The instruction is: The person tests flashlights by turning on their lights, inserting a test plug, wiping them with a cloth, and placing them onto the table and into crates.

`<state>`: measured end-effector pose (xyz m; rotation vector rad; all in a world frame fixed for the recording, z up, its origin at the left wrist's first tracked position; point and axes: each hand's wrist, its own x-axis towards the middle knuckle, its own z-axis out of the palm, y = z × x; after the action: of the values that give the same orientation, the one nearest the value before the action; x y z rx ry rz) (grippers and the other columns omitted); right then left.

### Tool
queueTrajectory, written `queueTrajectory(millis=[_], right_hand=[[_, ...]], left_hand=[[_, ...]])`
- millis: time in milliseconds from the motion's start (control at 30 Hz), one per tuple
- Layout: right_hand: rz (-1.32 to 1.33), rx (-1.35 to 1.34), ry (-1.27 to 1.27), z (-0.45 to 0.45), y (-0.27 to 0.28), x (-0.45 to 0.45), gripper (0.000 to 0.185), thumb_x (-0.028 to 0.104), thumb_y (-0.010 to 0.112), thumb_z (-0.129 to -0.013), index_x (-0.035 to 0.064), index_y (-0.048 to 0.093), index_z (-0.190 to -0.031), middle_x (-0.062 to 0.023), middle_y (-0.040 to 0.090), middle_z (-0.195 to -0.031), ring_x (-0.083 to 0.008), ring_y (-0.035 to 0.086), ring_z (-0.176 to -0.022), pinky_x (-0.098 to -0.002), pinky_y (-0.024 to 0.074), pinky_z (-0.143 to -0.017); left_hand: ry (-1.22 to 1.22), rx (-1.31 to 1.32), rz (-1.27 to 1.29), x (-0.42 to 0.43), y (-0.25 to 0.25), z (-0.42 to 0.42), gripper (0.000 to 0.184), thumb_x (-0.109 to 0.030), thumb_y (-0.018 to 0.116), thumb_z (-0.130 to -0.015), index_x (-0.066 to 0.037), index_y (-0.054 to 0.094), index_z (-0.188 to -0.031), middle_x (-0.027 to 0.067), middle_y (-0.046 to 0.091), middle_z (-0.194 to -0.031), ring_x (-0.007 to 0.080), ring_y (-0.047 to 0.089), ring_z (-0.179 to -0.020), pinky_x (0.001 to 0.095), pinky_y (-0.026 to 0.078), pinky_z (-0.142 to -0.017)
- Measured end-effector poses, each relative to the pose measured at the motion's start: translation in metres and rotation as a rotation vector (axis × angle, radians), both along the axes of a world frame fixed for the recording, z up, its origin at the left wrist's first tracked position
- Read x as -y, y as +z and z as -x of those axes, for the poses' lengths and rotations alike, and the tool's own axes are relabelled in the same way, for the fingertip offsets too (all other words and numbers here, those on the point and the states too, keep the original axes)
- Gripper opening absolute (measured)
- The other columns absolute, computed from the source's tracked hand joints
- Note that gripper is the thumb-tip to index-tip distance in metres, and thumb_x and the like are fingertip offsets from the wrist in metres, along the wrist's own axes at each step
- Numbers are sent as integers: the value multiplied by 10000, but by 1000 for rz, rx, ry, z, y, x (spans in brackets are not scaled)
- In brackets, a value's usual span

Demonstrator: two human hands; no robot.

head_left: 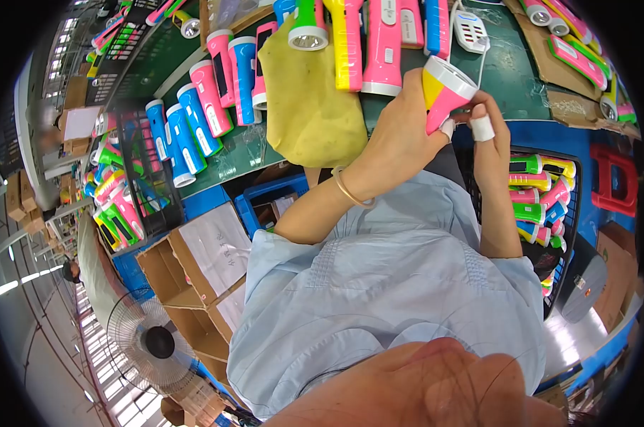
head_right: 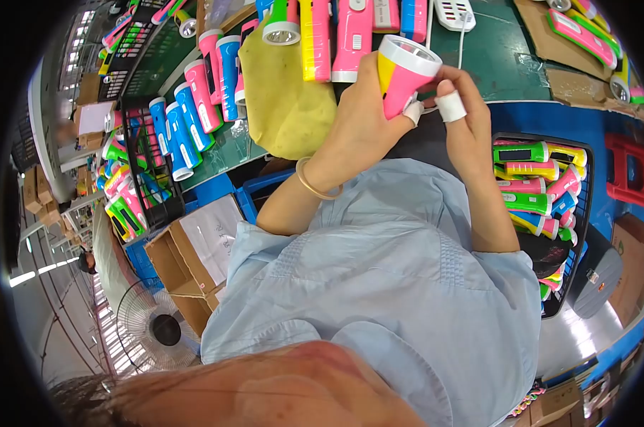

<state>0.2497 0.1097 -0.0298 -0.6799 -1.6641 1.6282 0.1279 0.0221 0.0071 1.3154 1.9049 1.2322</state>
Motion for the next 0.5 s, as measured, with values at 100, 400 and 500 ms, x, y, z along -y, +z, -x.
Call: queueTrajectory(millis=[100,400,500], right_hand=[[-76,4,-13,10,5,-9,390,331,421,-955,-18,551,-1071,-67,602,-952,-116,550,-874,-242,429,-760],[-379,144,106,31,17,-20,386,348,434,-930,2,599,-974,-105,616,-770,-177,579,-705,-281,448,-644],[-508,222,149,36,18,-22,356,319,458,-901,-6,596,-950,-154,602,-709,-257,593,-653,-320,450,-601]], left_hand=[[8,-200,5,8,-6,1,569,-99,663,-728,38,328,-1167,261,536,-1008,417,575,-856,441,474,-690],[1,-563,59,23,-6,4,692,-26,685,-662,68,303,-1231,222,512,-952,385,559,-813,435,469,-660],[-24,-688,82,25,-13,5,617,-26,649,-688,91,332,-1204,209,516,-909,340,570,-774,408,471,-631]])
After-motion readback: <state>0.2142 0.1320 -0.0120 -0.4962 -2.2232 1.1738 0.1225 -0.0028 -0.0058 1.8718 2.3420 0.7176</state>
